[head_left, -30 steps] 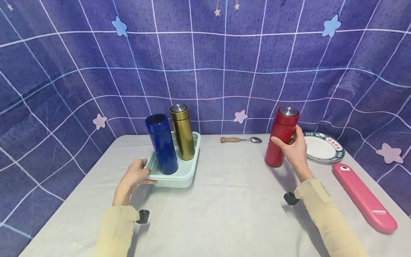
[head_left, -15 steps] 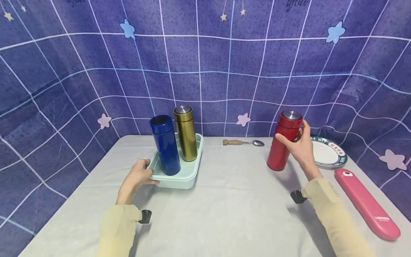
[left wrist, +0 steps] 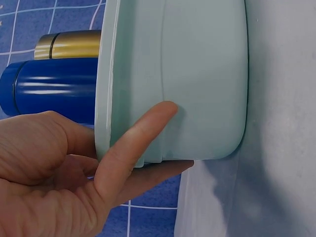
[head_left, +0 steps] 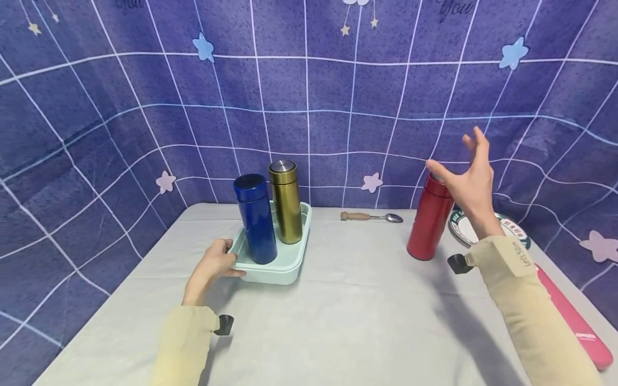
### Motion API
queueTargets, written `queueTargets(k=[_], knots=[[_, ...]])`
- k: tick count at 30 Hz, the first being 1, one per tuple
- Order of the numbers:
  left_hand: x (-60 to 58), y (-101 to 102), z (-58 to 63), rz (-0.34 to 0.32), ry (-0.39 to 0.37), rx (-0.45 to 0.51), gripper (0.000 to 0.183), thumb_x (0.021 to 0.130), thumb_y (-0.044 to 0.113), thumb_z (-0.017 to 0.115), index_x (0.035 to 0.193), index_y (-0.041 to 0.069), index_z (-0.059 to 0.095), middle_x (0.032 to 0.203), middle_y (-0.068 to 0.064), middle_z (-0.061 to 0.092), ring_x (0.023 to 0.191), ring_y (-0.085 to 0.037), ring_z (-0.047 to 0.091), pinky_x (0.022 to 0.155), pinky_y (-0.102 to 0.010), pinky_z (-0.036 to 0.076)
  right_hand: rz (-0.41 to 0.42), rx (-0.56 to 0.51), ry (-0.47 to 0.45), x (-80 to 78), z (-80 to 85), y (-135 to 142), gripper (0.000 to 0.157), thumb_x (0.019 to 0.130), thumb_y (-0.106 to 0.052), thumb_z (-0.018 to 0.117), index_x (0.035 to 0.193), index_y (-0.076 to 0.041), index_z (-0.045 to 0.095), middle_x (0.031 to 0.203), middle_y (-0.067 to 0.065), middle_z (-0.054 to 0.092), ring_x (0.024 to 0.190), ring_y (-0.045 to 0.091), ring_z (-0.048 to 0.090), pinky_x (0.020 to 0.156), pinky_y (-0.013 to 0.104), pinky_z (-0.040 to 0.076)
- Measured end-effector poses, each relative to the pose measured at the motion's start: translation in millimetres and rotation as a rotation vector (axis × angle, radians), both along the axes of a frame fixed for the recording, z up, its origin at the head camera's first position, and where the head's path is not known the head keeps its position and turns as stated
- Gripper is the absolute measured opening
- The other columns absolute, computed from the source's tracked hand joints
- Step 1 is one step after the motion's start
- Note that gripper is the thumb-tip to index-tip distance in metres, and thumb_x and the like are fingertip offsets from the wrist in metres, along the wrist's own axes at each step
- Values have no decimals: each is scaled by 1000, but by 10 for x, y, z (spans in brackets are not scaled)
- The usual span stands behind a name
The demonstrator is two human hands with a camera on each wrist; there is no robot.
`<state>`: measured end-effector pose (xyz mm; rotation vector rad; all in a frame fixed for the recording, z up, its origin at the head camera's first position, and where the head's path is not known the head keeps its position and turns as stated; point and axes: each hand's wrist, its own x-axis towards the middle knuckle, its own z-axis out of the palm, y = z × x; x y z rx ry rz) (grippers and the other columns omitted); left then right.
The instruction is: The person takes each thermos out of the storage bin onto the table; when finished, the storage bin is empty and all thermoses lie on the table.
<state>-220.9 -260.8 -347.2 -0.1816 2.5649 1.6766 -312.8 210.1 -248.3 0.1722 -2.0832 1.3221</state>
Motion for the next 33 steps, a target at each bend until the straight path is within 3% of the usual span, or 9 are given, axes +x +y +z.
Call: queueTargets(k=[6,13,20,33], knots=[[-15,-3,-5,7,2,-8,43,89,-14,33,129,-27,33,120,-45,41,94,-37,59,76,-39,67,61,12,110,25,268,-166,97,78,-32,81,154,-27,22,155,-1,37,141,0,28,124,19,20],[-22,5,-7,6,-3,-11,42,88,-14,33,128,-27,35,121,-46,42,96,-38,59,78,-39,66,245,13,145,49,364,-495,98,78,-19,82,155,-24,21,157,1,33,144,6,27,124,20,21],[2,19,-17,18,22,-16,40,87,-14,34,125,-26,38,116,-43,44,91,-37,61,72,-37,67,397,-37,91,-8,207,-834,95,81,-15,80,156,-22,22,157,4,32,145,20,28,125,28,25],[39,55,-11,39,43,-23,34,86,-15,36,118,-23,43,104,-34,49,81,-28,63,69,-35,68,553,-72,-92,-176,-324,-1300,90,88,-29,73,157,-24,15,159,6,28,140,34,37,119,50,37]])
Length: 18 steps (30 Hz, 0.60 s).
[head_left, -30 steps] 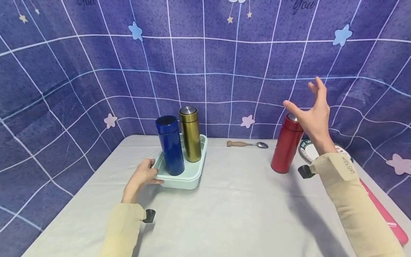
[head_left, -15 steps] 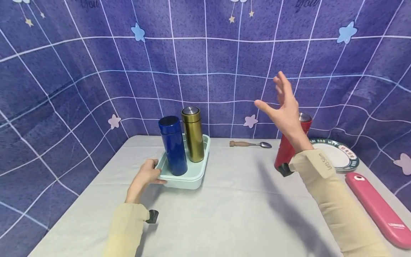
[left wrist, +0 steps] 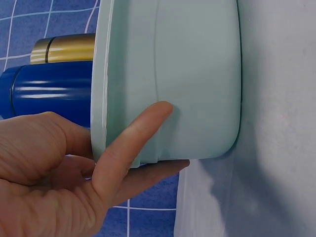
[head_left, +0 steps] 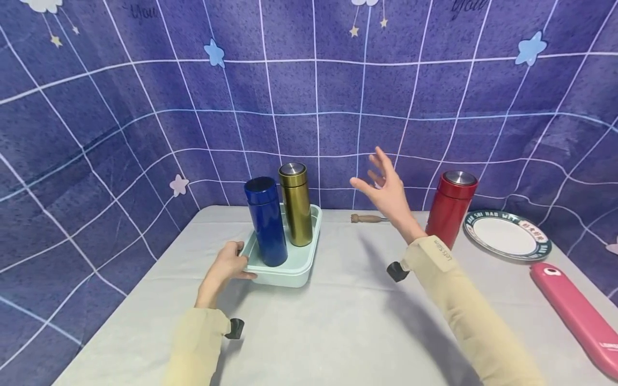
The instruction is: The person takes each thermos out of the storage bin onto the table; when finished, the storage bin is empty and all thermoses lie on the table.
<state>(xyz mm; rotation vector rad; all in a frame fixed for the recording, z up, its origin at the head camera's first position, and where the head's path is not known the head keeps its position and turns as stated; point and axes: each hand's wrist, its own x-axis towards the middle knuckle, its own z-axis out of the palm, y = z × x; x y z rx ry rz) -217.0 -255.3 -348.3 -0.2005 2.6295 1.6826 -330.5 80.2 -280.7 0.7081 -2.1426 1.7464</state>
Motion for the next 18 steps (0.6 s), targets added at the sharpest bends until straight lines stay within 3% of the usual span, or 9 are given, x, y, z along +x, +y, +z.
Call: queueTargets(k=[7,12,18], knots=[[-9,15,-16,11,-22,-24,38,87,-15,36,123,-24,42,114,-42,48,93,-38,63,71,-35,67,78,-35,-72,-89,-206,-270,92,88,-25,74,158,-21,13,160,10,26,140,39,35,119,50,37],[-16,24,-31,23,-46,-37,44,86,-15,35,129,-23,40,123,-43,45,108,-49,57,72,-35,67,74,-15,-97,-108,-310,-444,92,86,-26,75,157,-24,16,158,9,29,138,37,38,117,45,41],[-23,33,-18,37,-25,-36,40,86,-16,37,125,-22,44,119,-42,47,100,-45,61,71,-36,67,82,-17,-101,-131,-404,-636,92,85,-24,77,157,-21,19,157,10,33,136,39,41,113,43,47]])
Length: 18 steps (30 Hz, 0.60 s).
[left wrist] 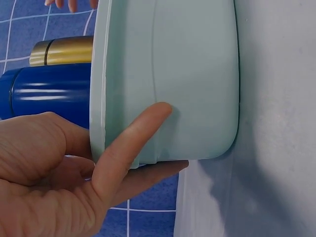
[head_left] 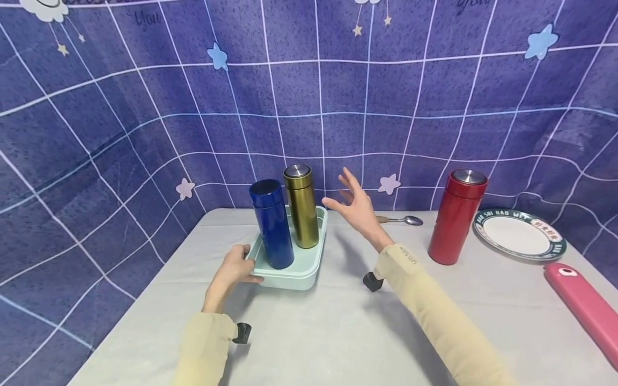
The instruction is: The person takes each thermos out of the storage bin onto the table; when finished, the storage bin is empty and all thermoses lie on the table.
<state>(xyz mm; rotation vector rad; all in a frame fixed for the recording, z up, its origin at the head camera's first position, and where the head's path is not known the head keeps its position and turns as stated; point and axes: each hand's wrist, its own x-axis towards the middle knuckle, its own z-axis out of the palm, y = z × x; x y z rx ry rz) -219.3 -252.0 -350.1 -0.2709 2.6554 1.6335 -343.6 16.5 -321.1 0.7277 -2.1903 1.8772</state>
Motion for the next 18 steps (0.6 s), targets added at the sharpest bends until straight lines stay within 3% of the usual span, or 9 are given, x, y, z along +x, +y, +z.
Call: queueTargets(k=[6,18], knots=[[-1,-7,5,1,-16,10,44,88,-16,36,132,-22,38,124,-43,44,107,-50,57,71,-35,67,25,-12,-40,-39,-93,-139,94,84,-23,77,157,-20,18,156,11,33,137,40,39,112,50,46],[-14,-6,-9,9,-16,-8,44,88,-16,37,132,-20,41,122,-42,47,104,-47,60,73,-35,67,52,0,-48,-97,-182,-366,94,84,-20,77,157,-17,17,156,13,32,137,39,39,114,47,45]])
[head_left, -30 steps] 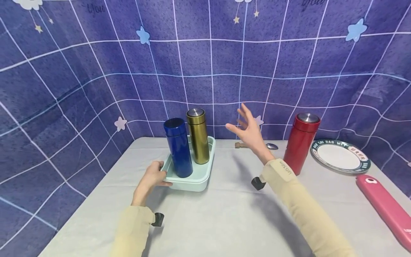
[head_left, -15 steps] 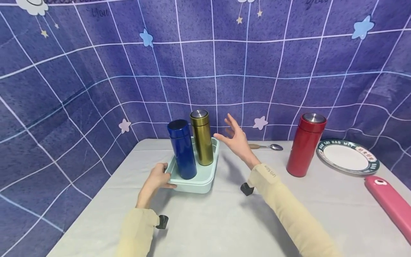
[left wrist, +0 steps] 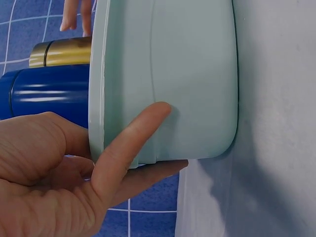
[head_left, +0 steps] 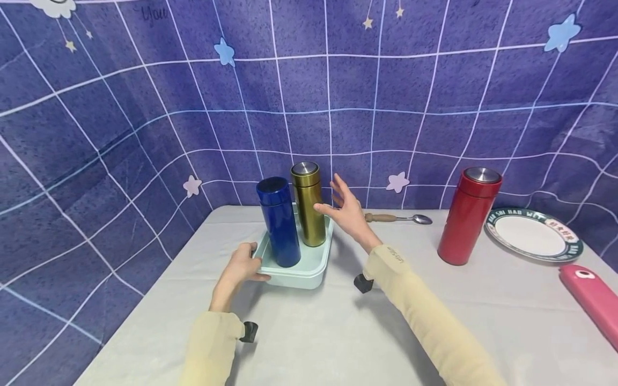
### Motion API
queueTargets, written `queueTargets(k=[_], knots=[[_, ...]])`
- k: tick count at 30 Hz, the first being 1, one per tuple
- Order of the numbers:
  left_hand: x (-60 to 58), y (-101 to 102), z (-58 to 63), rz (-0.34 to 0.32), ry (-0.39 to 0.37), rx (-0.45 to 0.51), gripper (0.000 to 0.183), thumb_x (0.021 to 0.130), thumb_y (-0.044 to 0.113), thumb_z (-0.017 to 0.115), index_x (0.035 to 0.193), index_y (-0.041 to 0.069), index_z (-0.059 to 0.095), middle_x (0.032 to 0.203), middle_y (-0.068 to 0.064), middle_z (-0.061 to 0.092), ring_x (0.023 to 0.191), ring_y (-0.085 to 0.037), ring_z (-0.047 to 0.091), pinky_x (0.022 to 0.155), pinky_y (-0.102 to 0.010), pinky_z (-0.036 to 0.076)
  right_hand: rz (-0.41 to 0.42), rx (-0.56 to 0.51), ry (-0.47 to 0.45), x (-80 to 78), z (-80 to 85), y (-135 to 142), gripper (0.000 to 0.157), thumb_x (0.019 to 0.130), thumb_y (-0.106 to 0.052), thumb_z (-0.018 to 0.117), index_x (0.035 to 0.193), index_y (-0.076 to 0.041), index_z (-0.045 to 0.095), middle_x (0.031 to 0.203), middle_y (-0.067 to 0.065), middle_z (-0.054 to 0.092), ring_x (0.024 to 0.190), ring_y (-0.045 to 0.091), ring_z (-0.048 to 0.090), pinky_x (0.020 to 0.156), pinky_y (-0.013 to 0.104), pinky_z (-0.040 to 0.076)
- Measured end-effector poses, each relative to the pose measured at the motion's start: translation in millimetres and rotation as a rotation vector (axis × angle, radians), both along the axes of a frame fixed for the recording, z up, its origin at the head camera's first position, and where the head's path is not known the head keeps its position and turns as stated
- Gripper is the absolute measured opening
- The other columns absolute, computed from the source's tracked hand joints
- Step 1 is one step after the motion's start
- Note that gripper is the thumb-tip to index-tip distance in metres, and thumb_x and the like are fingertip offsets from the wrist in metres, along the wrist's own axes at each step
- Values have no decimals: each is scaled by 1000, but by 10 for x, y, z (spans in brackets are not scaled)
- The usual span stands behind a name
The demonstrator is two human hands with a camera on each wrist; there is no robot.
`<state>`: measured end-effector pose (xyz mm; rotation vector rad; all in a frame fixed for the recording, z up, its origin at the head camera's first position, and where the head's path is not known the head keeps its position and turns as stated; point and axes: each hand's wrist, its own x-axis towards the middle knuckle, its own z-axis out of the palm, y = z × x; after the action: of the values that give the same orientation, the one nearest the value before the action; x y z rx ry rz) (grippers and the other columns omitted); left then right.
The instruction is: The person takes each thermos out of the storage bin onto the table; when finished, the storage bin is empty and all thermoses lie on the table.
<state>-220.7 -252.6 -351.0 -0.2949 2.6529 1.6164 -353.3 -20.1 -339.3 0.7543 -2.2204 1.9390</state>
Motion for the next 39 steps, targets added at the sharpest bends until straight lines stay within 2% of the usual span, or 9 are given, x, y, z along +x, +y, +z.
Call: queueTargets(k=[4,11,17,24,31,35,39], knots=[[5,3,6,3,2,9,44,87,-17,37,130,-20,42,122,-42,47,104,-47,59,73,-35,67,8,5,10,-22,-3,-92,96,84,-22,78,157,-16,16,157,13,32,138,39,37,115,47,44],[10,8,20,7,5,8,43,88,-16,36,130,-21,42,123,-42,45,106,-49,58,72,-35,67,-20,42,47,-73,7,-262,97,82,-26,79,157,-19,18,157,12,32,140,29,37,118,39,40],[13,26,36,4,27,-24,35,86,-17,38,119,-20,49,116,-41,50,101,-47,61,69,-35,68,-66,56,71,-84,-20,-347,94,81,-25,81,156,-22,24,150,9,44,133,28,47,114,40,46],[9,15,-4,16,41,-8,37,84,-18,38,120,-21,48,117,-42,49,103,-50,59,68,-34,68,-109,-21,110,-80,-103,-413,86,78,-18,83,151,-16,36,145,11,50,132,25,49,113,37,46],[30,28,-14,20,34,9,38,83,-18,38,120,-22,46,117,-42,48,102,-50,59,68,-34,68,-172,-47,109,-56,-124,-425,84,75,-16,85,147,-12,41,137,13,57,124,28,57,106,39,54],[37,26,-9,27,27,-1,37,84,-18,38,120,-22,46,117,-42,48,100,-48,61,68,-34,68,-209,-54,101,-36,-94,-414,83,74,-18,86,145,-14,43,133,12,60,118,27,60,102,39,56],[39,19,20,23,43,-36,40,84,-18,39,124,-23,45,115,-43,49,99,-48,62,66,-33,68,-238,-61,123,-9,18,-386,81,74,-22,86,144,-17,45,130,10,62,114,24,61,99,39,57]])
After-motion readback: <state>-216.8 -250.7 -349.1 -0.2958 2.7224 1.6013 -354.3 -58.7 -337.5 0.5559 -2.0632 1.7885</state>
